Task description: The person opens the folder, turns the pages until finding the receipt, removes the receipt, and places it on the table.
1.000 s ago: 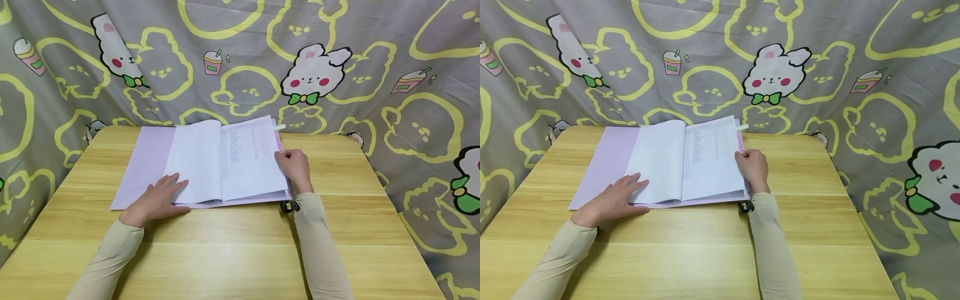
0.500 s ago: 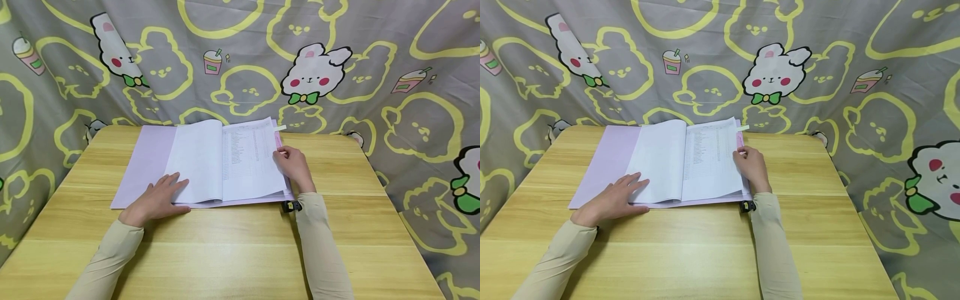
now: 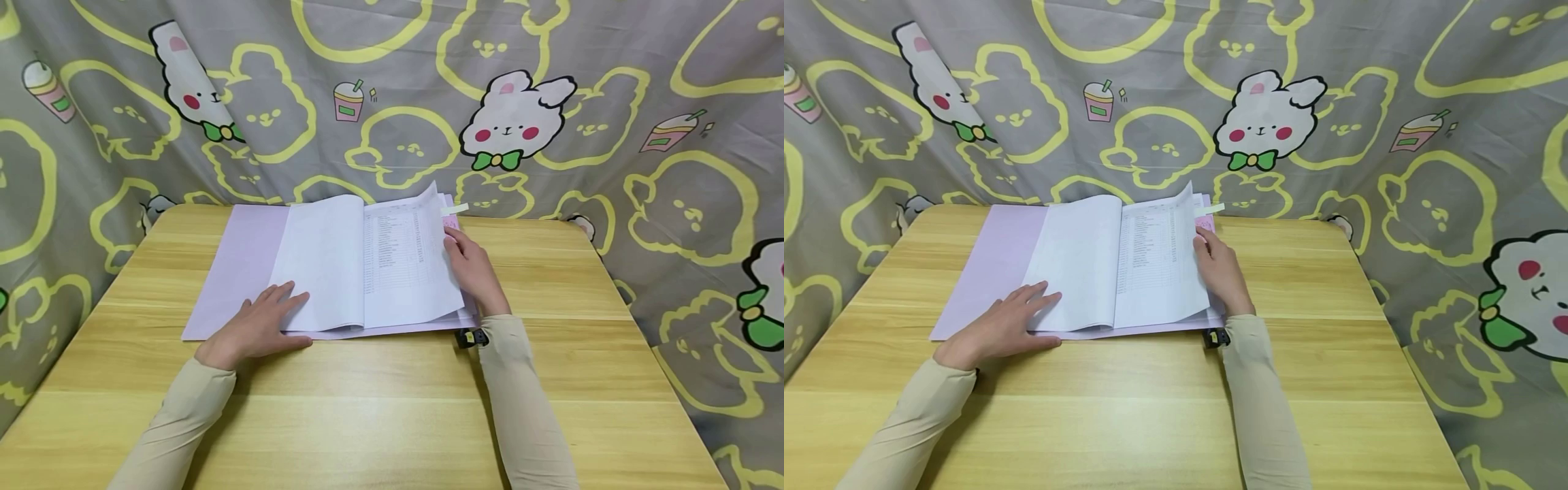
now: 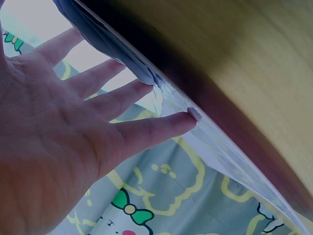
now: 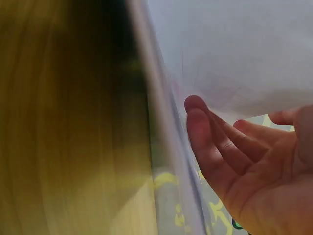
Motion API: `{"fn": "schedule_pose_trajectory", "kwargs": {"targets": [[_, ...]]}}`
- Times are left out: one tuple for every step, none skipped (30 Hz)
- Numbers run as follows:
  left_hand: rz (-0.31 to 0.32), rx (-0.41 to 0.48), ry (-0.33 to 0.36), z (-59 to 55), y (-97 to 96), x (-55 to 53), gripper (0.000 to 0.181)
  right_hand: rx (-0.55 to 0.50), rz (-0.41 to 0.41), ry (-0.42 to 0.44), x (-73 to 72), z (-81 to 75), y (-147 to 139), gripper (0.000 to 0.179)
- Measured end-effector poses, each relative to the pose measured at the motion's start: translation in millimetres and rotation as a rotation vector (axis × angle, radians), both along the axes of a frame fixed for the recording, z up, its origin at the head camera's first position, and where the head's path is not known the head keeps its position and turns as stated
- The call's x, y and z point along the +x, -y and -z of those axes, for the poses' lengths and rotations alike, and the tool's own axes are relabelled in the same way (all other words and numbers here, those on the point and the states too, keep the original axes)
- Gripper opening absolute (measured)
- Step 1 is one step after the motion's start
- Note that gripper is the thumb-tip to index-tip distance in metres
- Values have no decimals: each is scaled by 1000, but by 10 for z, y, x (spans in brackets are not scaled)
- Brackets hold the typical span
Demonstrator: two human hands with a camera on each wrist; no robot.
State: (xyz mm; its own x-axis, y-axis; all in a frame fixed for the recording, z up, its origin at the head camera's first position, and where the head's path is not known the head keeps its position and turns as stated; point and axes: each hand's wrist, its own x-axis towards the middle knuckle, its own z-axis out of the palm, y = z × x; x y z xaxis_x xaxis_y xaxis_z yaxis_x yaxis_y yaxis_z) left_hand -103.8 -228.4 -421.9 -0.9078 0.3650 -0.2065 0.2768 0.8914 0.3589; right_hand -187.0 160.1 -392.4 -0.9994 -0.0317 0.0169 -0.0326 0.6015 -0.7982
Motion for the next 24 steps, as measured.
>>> {"fn": "schedule_pose_trajectory", "kwargs": {"targets": [[0, 0, 0, -1, 0, 0, 91, -5, -7, -6, 4, 0, 14, 51], [1, -1, 0, -3, 0, -1, 91, -11, -16, -10, 4, 1, 27, 51], [1, -1, 0, -5, -1, -1, 91, -21, -21, -8, 7, 0, 43, 51], [1, -1, 0, -5, 0, -2, 91, -32, -27, -7, 7, 1, 58, 51], [2, -2, 0, -6, 0, -3, 90, -44, -31, -2, 8, 3, 74, 51], [2, -2, 0, -7, 1, -4, 90, -56, -38, 3, 12, 3, 89, 51], [2, -2, 0, -7, 1, -5, 90, -70, -44, 11, 14, 3, 105, 51], [2, -2, -1, -7, 2, -5, 91, -82, -51, 20, 15, 5, 120, 51], [3, -2, 0, -7, 3, -6, 91, -94, -58, 32, 21, 4, 136, 51], [3, -2, 0, -6, 4, -7, 91, -99, -68, 41, 22, 5, 149, 52], [3, -1, 0, -5, 5, -8, 91, -101, -79, 52, 26, 6, 161, 52], [4, -2, 0, -5, 5, -8, 91, -103, -89, 62, 30, 7, 172, 53], [4, -3, 0, -5, 6, -9, 91, -98, -103, 69, 29, 11, 183, 53], [4, -3, 1, -5, 6, -9, 91, -94, -117, 69, 29, 17, 192, 54], [5, -3, 1, -5, 5, -9, 91, -87, -130, 67, 27, 24, 200, 55], [5, -3, 1, -7, 4, -8, 91, -79, -142, 64, 22, 35, 208, 55], [6, -2, 0, -8, 3, -8, 91, -70, -155, 59, 20, 43, 214, 56], [6, -3, -1, -10, 2, -7, 91, -68, -164, 55, 17, 52, 219, 56], [7, -3, -1, -14, 0, -5, 91, -64, -172, 51, 13, 60, 224, 56], [7, -3, -2, -17, -2, -4, 91, -67, -177, 48, 13, 64, 229, 56], [7, -3, -2, -19, -3, -2, 90, -67, -185, 46, 12, 69, 234, 56], [7, -4, -3, -21, -4, 0, 90, -68, -193, 44, 11, 73, 240, 56], [6, -4, -3, -23, -5, 1, 90, -71, -201, 41, 12, 75, 246, 57], [5, -4, -2, -25, -6, 2, 90, -73, -207, 40, 12, 78, 254, 57]]}}
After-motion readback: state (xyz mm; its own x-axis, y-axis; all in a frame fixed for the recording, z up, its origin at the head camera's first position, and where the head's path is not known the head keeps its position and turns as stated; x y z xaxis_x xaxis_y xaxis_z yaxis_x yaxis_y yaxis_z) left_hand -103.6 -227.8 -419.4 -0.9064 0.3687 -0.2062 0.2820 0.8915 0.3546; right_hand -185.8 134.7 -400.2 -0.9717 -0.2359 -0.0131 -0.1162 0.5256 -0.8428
